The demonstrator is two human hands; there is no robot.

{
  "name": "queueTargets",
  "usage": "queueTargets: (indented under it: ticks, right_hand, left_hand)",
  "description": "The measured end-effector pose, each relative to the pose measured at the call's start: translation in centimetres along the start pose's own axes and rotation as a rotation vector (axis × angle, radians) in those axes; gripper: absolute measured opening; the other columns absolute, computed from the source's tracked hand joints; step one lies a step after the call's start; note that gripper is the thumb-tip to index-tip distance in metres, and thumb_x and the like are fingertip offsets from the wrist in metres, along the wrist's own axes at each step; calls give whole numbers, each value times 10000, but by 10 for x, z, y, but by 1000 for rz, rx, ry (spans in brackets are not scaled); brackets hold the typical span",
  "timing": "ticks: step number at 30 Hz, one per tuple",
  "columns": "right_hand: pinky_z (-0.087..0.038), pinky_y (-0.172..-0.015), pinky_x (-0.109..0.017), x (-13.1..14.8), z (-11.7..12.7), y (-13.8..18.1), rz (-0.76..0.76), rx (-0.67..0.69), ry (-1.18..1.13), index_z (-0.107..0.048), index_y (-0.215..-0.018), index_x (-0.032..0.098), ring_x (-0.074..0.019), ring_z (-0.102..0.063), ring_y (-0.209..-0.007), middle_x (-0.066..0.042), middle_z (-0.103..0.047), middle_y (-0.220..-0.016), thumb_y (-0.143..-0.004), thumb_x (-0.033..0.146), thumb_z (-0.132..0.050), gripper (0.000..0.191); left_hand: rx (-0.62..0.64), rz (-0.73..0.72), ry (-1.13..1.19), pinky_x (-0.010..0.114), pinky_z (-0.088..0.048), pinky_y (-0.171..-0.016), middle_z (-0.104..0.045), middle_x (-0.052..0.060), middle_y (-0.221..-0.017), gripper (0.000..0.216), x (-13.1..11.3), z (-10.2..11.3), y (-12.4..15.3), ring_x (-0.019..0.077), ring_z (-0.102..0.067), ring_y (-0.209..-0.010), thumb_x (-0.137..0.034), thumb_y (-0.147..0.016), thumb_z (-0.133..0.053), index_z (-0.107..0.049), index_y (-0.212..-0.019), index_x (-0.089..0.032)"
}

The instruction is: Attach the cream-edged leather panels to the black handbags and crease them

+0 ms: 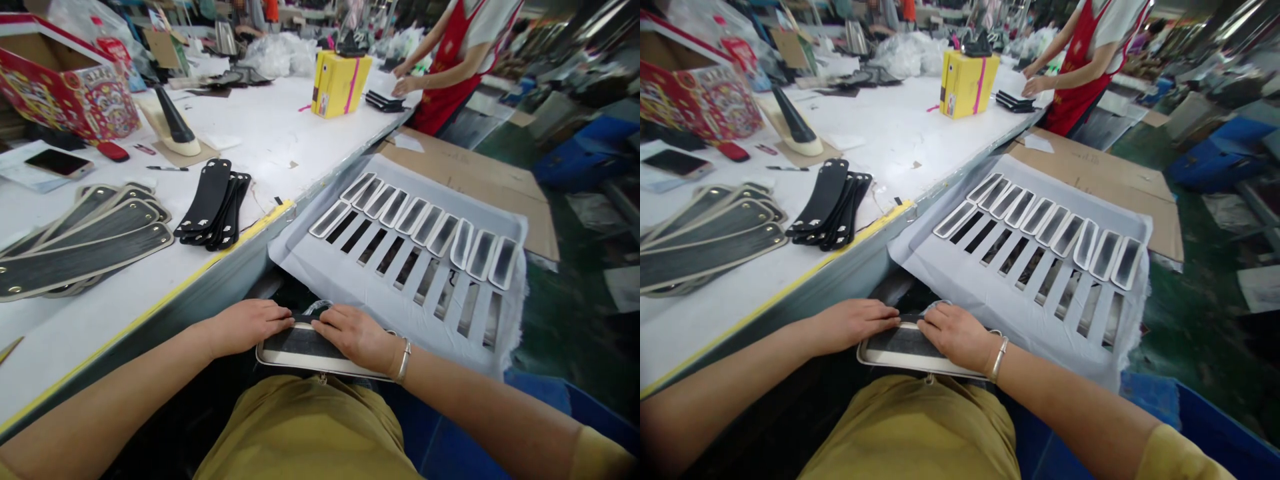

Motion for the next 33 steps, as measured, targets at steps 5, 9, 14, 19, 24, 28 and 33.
queueTargets:
  ticks: [5,9,14,19,24,28,33]
  right_hand:
    - [-449,-743,-323,2,0,-2,16,21,25,-578,-1073,105,-180,-498,-787,-101,-594,-894,-931,165,-396,238]
    - [-449,-729,-319,2,0,-4,28,48,11,-581,-1062,108,-178,-500,-782,-101,-594,-888,-930,167,-402,230]
    - [-444,-745,-310,-1,1,-4,42,23,-24,-580,-1078,115,-170,-506,-791,-97,-603,-906,-929,173,-411,232]
    - [-442,-762,-308,-5,-1,-4,43,24,-68,-593,-1076,133,-165,-518,-806,-93,-604,-911,-927,178,-417,235]
    - [-442,-801,-282,-14,-1,-9,-48,42,-203,-603,-1081,150,-156,-524,-854,-75,-597,-966,-896,113,-409,271]
    - [-437,-787,-311,-9,-5,-14,-21,85,-119,-544,-1196,168,-179,-498,-839,-79,-579,-954,-893,132,-414,332]
    - [-403,-714,-333,3,-6,-21,7,150,7,-550,-1167,149,-193,-483,-805,-93,-566,-915,-901,188,-442,290]
  left_hand:
    - [2,-10,-30,313,-471,-875,-605,117,-1183,364,-3,0,2,182,-578,-1005,-104,-877,-433,-528,-1225,-152]
    - [-11,-7,-18,312,-483,-854,-615,108,-1175,337,-2,1,2,185,-589,-983,-119,-883,-440,-546,-1201,-149]
    - [-46,3,79,291,-474,-884,-639,99,-1142,290,4,2,0,163,-594,-1005,-133,-890,-444,-595,-1135,-167]
    - [-61,53,153,254,-478,-858,-657,62,-1113,270,11,1,-2,141,-608,-984,-144,-894,-445,-622,-1088,-205]
    - [-64,46,115,261,-484,-829,-657,43,-1120,247,9,4,-3,149,-621,-943,-156,-888,-468,-634,-1062,-209]
    - [-48,39,74,271,-482,-814,-652,53,-1120,249,8,3,-2,149,-622,-919,-167,-879,-488,-637,-1072,-218]
    - [-53,24,46,277,-470,-824,-642,73,-1101,256,4,6,-2,154,-587,-932,-176,-893,-460,-641,-1070,-207]
Point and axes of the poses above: each hand's wrist, its own y-axis away from the middle knuckle, its own z-axis out of the back of the hand, x = y × z, the point moved 8 cm from there along -y, towards the middle knuckle
